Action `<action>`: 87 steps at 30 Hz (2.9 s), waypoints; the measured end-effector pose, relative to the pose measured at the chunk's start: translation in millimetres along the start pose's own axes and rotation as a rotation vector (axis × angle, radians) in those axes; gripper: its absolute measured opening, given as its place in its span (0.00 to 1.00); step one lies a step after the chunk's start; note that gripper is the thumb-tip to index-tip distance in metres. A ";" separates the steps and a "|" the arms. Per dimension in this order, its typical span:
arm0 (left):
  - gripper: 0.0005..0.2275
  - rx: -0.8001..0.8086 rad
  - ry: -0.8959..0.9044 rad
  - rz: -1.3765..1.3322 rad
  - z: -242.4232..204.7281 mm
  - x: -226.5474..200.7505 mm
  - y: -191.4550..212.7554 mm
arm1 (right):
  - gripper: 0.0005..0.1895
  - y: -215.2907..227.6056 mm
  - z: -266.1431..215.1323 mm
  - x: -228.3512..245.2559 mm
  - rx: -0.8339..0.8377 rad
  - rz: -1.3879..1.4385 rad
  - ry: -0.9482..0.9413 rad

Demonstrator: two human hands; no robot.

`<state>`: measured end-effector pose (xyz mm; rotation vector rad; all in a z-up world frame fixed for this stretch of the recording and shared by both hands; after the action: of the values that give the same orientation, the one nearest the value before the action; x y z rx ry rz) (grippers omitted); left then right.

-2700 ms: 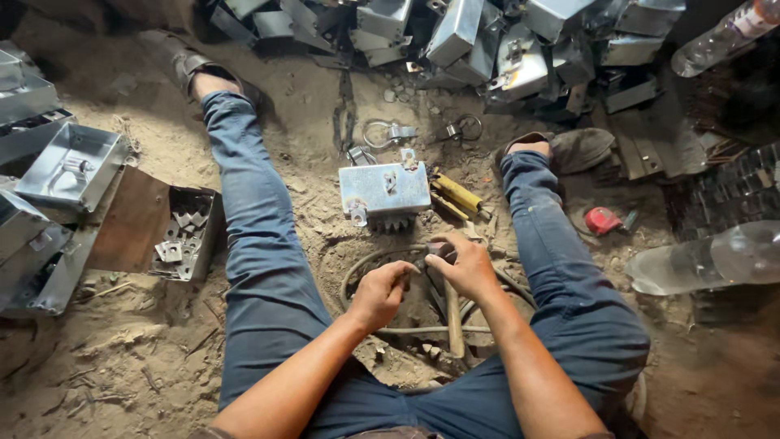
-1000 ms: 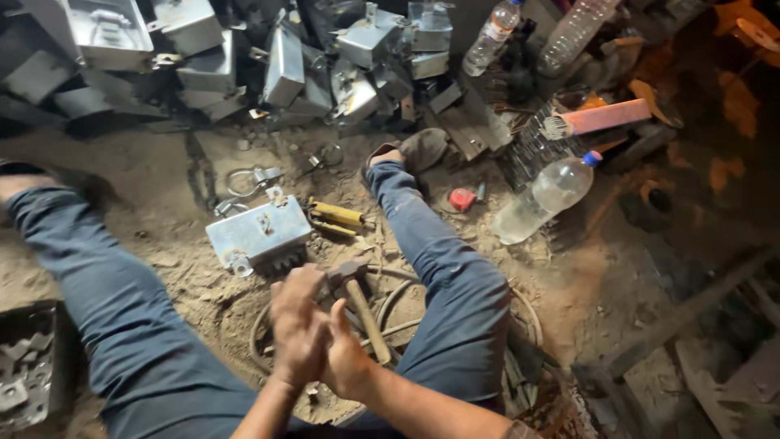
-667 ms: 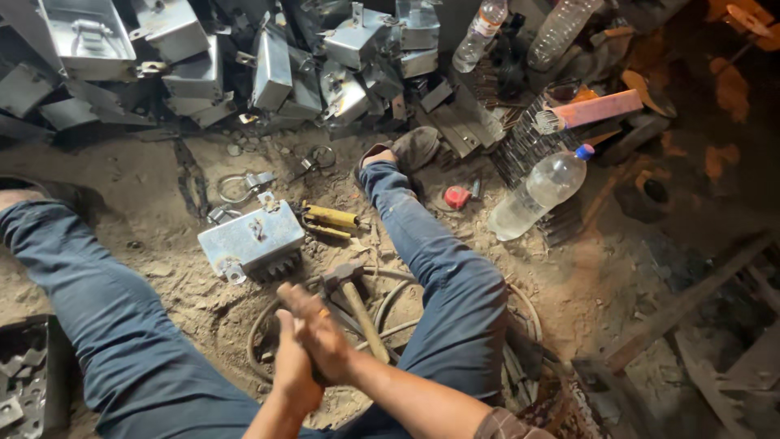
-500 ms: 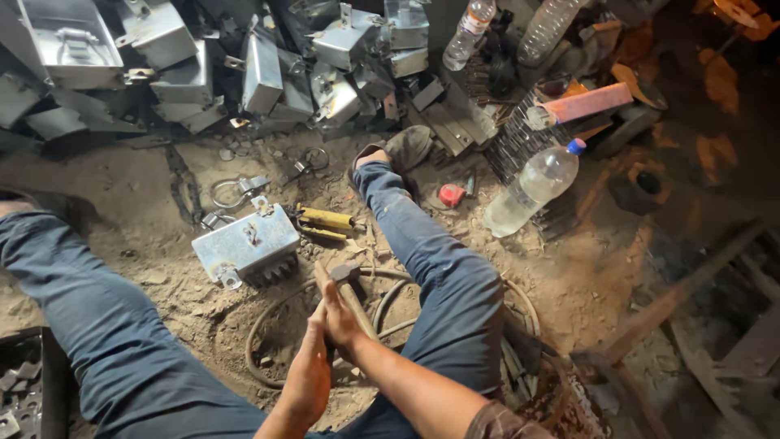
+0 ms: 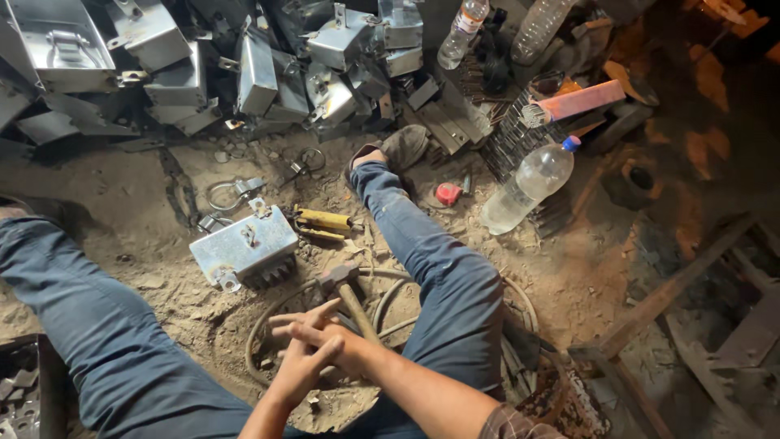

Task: The person sits on the ground and uses a welding torch to attach small metal brackets to a rectangular metal box. They pick up brackets, position them on the box, and weld them in place, creating bright sparks. After welding, they inspect the box and place it on a nearby stack of similar boxes.

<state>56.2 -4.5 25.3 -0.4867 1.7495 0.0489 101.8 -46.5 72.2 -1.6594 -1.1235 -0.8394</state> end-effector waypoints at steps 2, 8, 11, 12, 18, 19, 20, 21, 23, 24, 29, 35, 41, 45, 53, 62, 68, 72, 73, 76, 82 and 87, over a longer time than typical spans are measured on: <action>0.29 -0.031 -0.013 0.040 5.7 7.4 1.5 | 0.39 1.7 3.1 -16.0 -0.091 0.076 -0.109; 0.25 -0.057 -0.005 0.022 18.2 24.2 1.7 | 0.38 6.7 8.8 -31.9 -0.061 0.135 -0.101; 0.25 -0.087 -0.043 0.130 18.3 27.2 5.5 | 0.38 17.7 10.5 -50.6 -0.044 0.139 -0.092; 0.25 -0.100 -0.041 0.163 19.0 28.9 7.3 | 0.37 24.1 13.3 -58.4 -0.040 0.144 -0.087; 0.25 -0.109 -0.153 0.150 24.3 31.7 8.0 | 0.36 52.4 55.7 -106.9 -0.099 0.202 -0.022; 0.25 -0.113 -0.136 0.155 22.7 32.2 7.3 | 0.36 50.4 58.2 -108.1 -0.093 0.210 0.008; 0.25 -0.120 -0.164 0.157 18.3 29.6 8.4 | 0.36 44.0 58.9 -107.3 -0.075 0.210 0.054; 0.25 -0.113 -0.199 0.155 18.2 26.9 6.2 | 0.36 42.6 55.4 -98.4 -0.059 0.186 0.162; 0.26 -0.120 -0.149 0.175 17.0 28.7 6.5 | 0.36 42.5 48.0 -104.5 -0.138 0.247 -0.064; 0.26 -0.119 -0.126 0.184 17.0 28.8 8.1 | 0.35 41.1 44.2 -104.3 -0.182 0.272 -0.176; 0.28 -0.113 -0.142 0.161 20.1 29.7 5.2 | 0.33 28.2 31.1 -65.7 -0.183 0.299 -0.118; 0.28 -0.094 -0.181 0.170 21.7 30.9 3.8 | 0.32 31.2 34.1 -67.5 -0.167 0.239 -0.098; 0.28 -0.090 -0.184 0.166 24.0 34.5 2.5 | 0.25 55.7 40.2 -101.6 -0.160 0.336 -0.103; 0.29 -0.111 -0.209 0.183 26.7 36.5 4.5 | 0.25 60.7 48.8 -111.3 -0.170 0.355 -0.134; 0.30 -0.115 -0.218 0.155 36.1 46.4 2.2 | 0.27 35.8 44.0 -83.5 -0.162 0.311 -0.165; 0.31 -0.077 -0.232 0.123 42.9 55.0 0.9 | 0.31 30.6 45.4 -67.4 -0.134 0.282 -0.149; 0.29 -0.088 -0.208 0.137 35.1 52.1 2.3 | 0.33 25.1 35.9 -62.0 -0.129 0.301 -0.112; 0.29 -0.078 -0.186 0.187 33.6 47.7 1.3 | 0.35 29.1 36.4 -65.1 -0.151 0.283 -0.101; 0.29 -0.085 -0.195 0.196 33.3 46.0 1.2 | 0.36 30.9 38.2 -68.4 -0.157 0.279 -0.094; 0.29 -0.081 -0.185 0.183 31.4 44.8 1.5 | 0.39 37.6 45.7 -83.6 -0.174 0.265 -0.073; 0.29 -0.098 -0.197 0.225 27.1 38.3 4.6 | 0.44 42.1 59.5 -98.8 -0.124 0.032 0.078; 0.28 -0.087 -0.170 0.199 23.0 35.1 3.8 | 0.44 41.8 58.7 -101.2 -0.168 0.088 0.007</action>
<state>70.8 -4.7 -14.2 -0.3595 1.6281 0.3003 108.0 -27.6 -50.5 -1.8284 -0.9901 -0.9029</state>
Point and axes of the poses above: each hand's wrist, its own z-axis towards the middle knuckle, its own y-axis out of the back of the hand, x = y × z, the point moved 7 cm from there along z, towards the middle knuckle, and after that the axes turned 2 degrees about x, right-handed, at the moved point
